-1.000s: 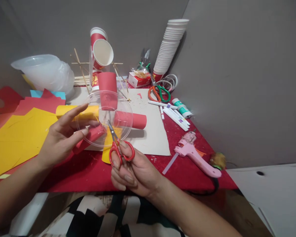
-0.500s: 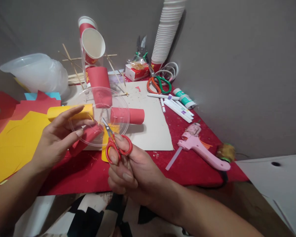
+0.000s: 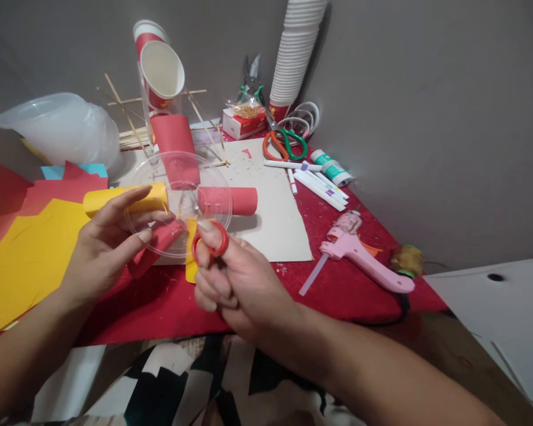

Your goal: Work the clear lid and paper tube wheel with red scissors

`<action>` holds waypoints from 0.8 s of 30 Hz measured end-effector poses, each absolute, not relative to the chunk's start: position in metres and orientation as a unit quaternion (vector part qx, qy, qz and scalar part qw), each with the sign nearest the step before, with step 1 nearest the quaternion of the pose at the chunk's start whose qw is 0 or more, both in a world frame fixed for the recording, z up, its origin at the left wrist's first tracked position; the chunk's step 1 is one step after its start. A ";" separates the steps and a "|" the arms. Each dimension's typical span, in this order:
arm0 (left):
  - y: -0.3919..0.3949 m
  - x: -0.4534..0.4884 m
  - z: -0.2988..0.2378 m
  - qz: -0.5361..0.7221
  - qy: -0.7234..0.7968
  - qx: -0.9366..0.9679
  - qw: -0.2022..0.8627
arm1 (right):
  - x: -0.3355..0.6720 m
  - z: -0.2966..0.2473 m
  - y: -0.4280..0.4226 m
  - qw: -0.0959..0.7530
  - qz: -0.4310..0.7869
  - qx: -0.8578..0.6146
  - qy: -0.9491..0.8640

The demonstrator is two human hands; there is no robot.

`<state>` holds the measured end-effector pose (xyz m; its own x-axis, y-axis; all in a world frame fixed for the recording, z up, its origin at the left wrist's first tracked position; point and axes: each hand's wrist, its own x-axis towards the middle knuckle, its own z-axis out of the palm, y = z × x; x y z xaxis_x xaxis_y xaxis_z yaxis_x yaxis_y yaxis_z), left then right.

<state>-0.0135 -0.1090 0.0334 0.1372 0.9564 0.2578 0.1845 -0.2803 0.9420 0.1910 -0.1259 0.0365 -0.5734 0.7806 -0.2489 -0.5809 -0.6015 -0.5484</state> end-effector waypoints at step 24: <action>-0.112 -0.021 0.042 0.404 0.558 0.702 0.184 | 0.233 0.043 -0.120 0.287 0.222 -0.399 -0.842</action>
